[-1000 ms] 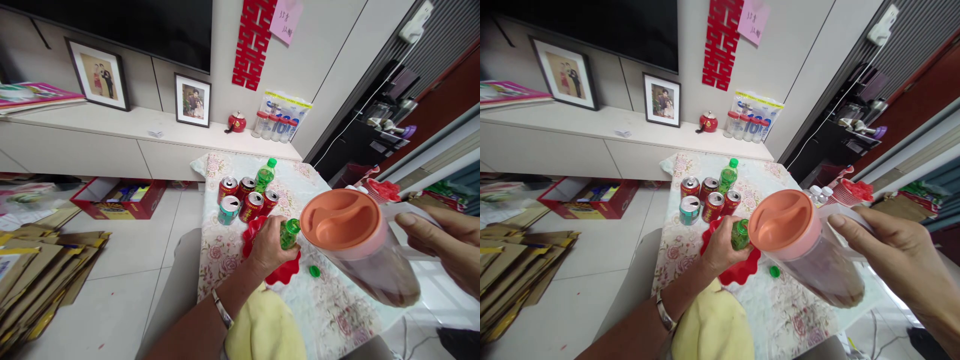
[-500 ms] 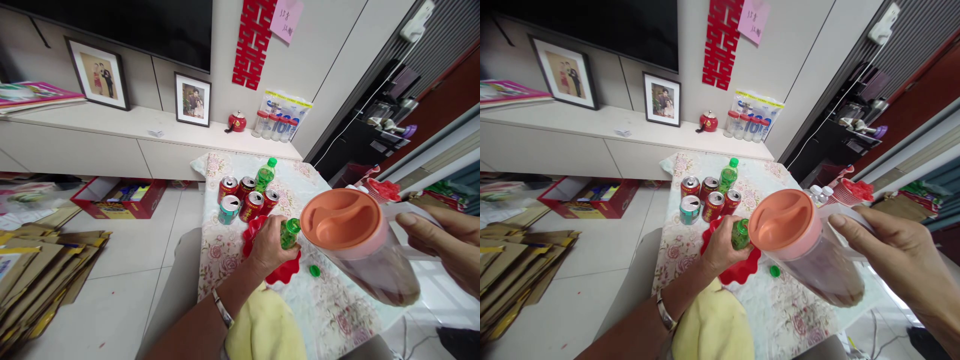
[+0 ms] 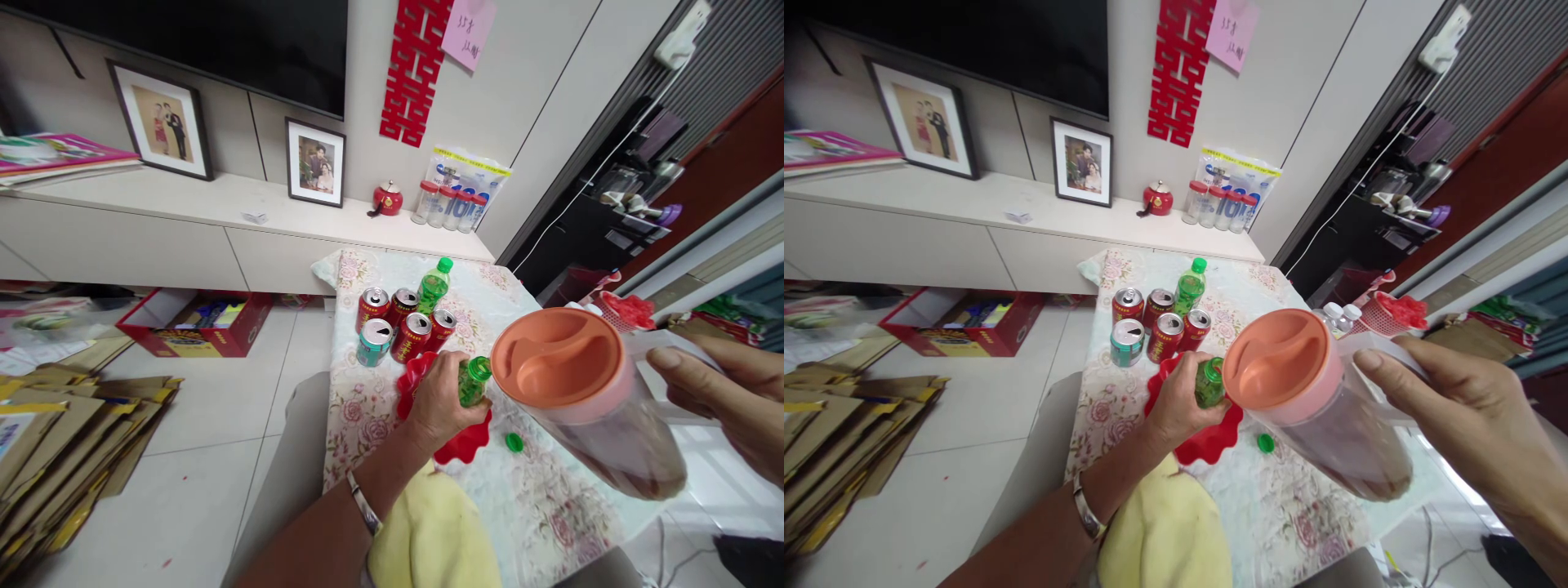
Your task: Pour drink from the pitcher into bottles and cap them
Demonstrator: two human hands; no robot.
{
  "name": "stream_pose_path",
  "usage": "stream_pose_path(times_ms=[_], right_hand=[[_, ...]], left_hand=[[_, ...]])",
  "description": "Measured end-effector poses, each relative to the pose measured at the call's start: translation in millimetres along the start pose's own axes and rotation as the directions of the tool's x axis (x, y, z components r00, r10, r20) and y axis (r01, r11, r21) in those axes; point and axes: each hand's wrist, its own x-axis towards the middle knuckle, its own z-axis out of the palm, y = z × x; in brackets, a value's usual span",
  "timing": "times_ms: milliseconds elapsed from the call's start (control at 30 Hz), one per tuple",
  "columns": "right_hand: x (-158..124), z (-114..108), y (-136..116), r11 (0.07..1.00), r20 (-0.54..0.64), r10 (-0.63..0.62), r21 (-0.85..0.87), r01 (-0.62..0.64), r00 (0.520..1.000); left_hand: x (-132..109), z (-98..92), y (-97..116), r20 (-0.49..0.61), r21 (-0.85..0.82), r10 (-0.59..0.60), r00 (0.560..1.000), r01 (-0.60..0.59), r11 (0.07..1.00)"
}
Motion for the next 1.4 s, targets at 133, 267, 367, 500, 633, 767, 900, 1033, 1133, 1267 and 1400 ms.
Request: stream_pose_path(times_ms=[133, 267, 367, 500, 633, 767, 900, 1033, 1133, 1267, 1400], right_hand=[[-1, 0, -3, 0.997, 0.015, 0.070, 0.025, -0.070, 0.997], [2, 8, -25, 0.999, -0.059, -0.050, 0.017, 0.051, 0.997], [6, 16, -43, 0.994, -0.092, -0.111, -0.012, 0.110, 0.990], [8, 22, -52, 0.989, -0.093, -0.142, -0.050, 0.138, 0.985], [5, 17, -36, 0.989, -0.086, -0.148, -0.043, 0.144, 0.985], [2, 4, -9, 0.996, -0.017, -0.089, -0.014, 0.089, 0.996], [1, -4, 4, 1.000, 0.011, 0.028, 0.007, -0.028, 1.000], [0, -2, -1, 0.998, 0.010, 0.061, 0.034, -0.061, 0.998], [1, -1, -2, 0.998, -0.008, 0.066, 0.020, -0.066, 0.998], [2, -2, 5, 0.998, 0.016, 0.060, 0.036, -0.060, 0.998], [2, -3, 6, 0.999, 0.012, 0.044, 0.023, -0.044, 0.999]], left_hand=[[0, 0.3, 0, 0.003, 0.006, -0.005, 1.000, 0.005, 1.000], [0, 0.7, 0, 0.002, 0.011, 0.003, 1.000, -0.003, 1.000], [1, 0.6, -1, 0.007, 0.017, 0.012, 1.000, -0.012, 1.000], [0, 0.5, -1, 0.006, 0.015, 0.011, 1.000, -0.011, 1.000], [0, 0.6, -1, 0.005, 0.015, 0.004, 1.000, -0.004, 1.000], [0, 0.4, 0, 0.008, 0.017, 0.002, 1.000, -0.002, 1.000], [0, 0.4, 0, 0.013, 0.020, 0.002, 1.000, -0.002, 1.000], [0, 0.7, -1, 0.008, 0.016, 0.010, 1.000, -0.010, 1.000], [0, 1.1, -2, 0.005, 0.016, 0.012, 1.000, -0.012, 1.000], [0, 1.6, -2, 0.001, 0.015, 0.023, 1.000, -0.023, 1.000], [0, 1.8, -2, -0.002, 0.013, 0.027, 1.000, -0.027, 1.000]])
